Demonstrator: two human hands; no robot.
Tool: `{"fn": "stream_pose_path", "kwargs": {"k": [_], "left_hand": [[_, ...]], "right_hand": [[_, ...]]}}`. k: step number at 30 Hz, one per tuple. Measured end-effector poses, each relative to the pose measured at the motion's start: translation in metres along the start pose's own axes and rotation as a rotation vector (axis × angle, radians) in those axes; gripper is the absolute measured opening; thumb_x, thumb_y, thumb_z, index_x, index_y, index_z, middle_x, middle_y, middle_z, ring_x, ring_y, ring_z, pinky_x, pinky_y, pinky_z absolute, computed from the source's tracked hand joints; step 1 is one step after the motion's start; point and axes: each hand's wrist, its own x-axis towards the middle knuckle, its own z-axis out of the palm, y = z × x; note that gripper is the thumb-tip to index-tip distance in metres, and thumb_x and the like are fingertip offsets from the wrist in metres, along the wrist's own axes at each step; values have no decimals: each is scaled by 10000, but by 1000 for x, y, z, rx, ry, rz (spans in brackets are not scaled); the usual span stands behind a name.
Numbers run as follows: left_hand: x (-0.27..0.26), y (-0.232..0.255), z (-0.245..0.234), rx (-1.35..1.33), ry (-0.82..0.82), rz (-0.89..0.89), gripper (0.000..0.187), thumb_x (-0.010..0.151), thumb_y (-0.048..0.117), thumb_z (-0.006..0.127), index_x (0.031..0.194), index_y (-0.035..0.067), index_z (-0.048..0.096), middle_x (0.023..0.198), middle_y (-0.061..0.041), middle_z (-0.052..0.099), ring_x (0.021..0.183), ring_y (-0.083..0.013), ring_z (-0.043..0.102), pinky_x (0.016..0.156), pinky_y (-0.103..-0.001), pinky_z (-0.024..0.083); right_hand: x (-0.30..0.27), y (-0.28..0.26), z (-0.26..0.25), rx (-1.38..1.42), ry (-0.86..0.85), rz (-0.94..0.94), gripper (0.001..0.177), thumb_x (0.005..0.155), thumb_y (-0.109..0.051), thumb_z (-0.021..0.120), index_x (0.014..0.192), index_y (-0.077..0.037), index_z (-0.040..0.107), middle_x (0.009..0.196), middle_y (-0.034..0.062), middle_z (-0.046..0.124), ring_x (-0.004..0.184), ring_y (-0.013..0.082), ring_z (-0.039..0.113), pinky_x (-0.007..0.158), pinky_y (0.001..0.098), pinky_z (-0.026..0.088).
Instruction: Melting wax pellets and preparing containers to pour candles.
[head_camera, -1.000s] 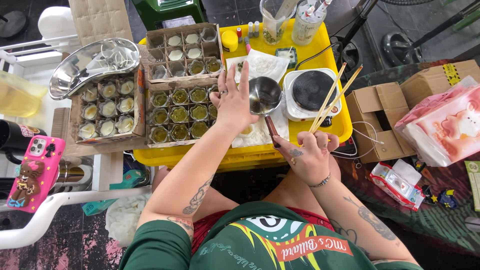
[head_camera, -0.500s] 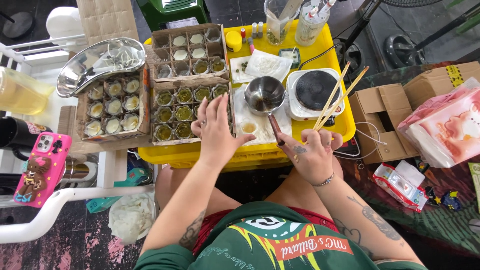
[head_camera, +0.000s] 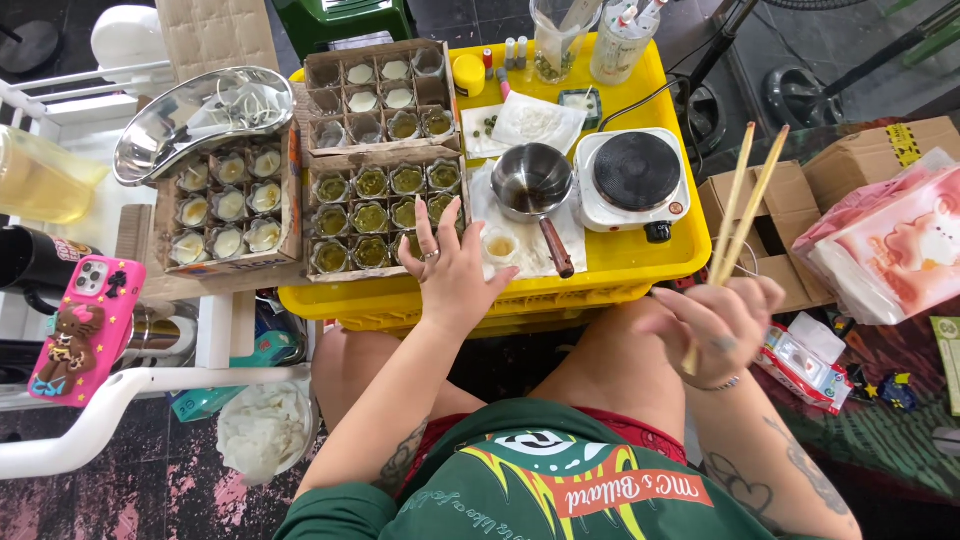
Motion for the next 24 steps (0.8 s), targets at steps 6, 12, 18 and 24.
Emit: {"fn": "stream_pose_path", "kwargs": {"k": [6,12,18,24], "left_hand": [[3,0,5,-44,-28,-15,576,752,518,850,1109,101,675,1526,-142,333,1511,-432,55,1033,-762,136],[0,3,8,-83,9,-30,501,729,455,874,1049,120,683,1498,-116,375,1515,-425,98,1042,-749,147],[-12,6,14,-138,69,-43,476,717,386,868,1079,136,687,1466,-93,405,1508,-411,123,1062,-737,140],[-8,8,13,-125,81,-82,485,732,398,851,1100,129,686,1470,-100,400,1514,-429,119,1069,-740,135]], "right_hand": [[7,-3,-14,164,103,81,406,979,-518,665,1066,-122,648,765,-7,602,684,217,492,826,377,361],[10,-13,-12,268,171,131,486,1046,-548,595,1043,-62,586,773,34,590,679,194,483,782,352,387],[8,-17,1,657,311,242,543,1012,-585,531,958,-46,574,723,8,552,584,149,479,744,351,442],[24,-34,3,865,201,289,536,1026,-567,551,957,-37,567,786,72,618,645,181,549,761,370,488]]}}
